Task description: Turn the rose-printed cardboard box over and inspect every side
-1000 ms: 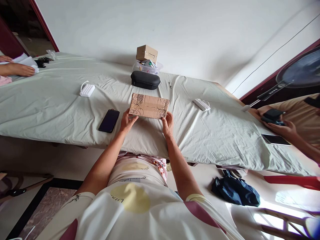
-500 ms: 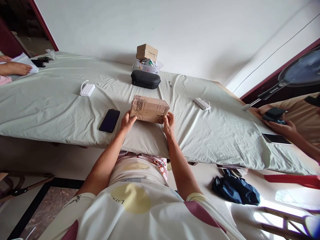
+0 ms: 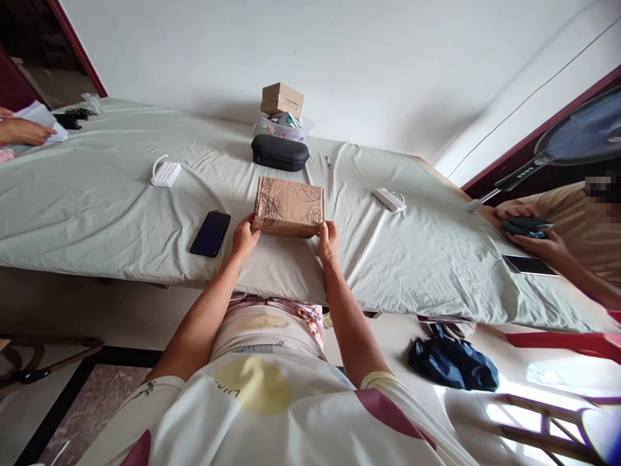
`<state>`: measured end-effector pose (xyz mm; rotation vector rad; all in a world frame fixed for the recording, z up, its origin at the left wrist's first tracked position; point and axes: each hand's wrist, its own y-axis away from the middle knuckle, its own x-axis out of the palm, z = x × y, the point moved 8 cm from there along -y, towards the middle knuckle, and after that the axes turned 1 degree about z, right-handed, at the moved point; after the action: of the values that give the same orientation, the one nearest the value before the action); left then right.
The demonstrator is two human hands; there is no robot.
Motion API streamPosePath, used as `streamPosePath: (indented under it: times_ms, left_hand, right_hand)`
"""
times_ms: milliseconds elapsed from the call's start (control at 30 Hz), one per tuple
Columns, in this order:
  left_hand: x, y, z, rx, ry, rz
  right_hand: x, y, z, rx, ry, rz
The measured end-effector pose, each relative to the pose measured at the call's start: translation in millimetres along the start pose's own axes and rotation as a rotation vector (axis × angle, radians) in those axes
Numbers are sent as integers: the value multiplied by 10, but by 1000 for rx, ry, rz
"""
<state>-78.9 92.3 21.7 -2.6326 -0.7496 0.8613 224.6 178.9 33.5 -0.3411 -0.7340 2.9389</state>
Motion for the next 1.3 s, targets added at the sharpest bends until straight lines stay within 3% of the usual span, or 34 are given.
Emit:
streamPosePath:
  times_ms: [233,467,667,933,1133,1300]
  left_hand:
    - [-117,9,-83,58,-54,-88]
    - [-90,27,-146,65,92,27]
    - [-52,12,-116,70,211,79]
    - [21,-3,52,4,64,80]
    - [44,-22,118,-27,5,59]
    - [30,-21,156,-53,-12,15]
  right_hand:
    - [81,40,140,-87,22,72]
    - [37,10,114,-59,11,42]
    - [131,40,151,-66,-123,113]
    - [135,25,58,-12,-140,106]
    - [53,18,60,10,85,105]
    - [29,31,114,-47,57,89]
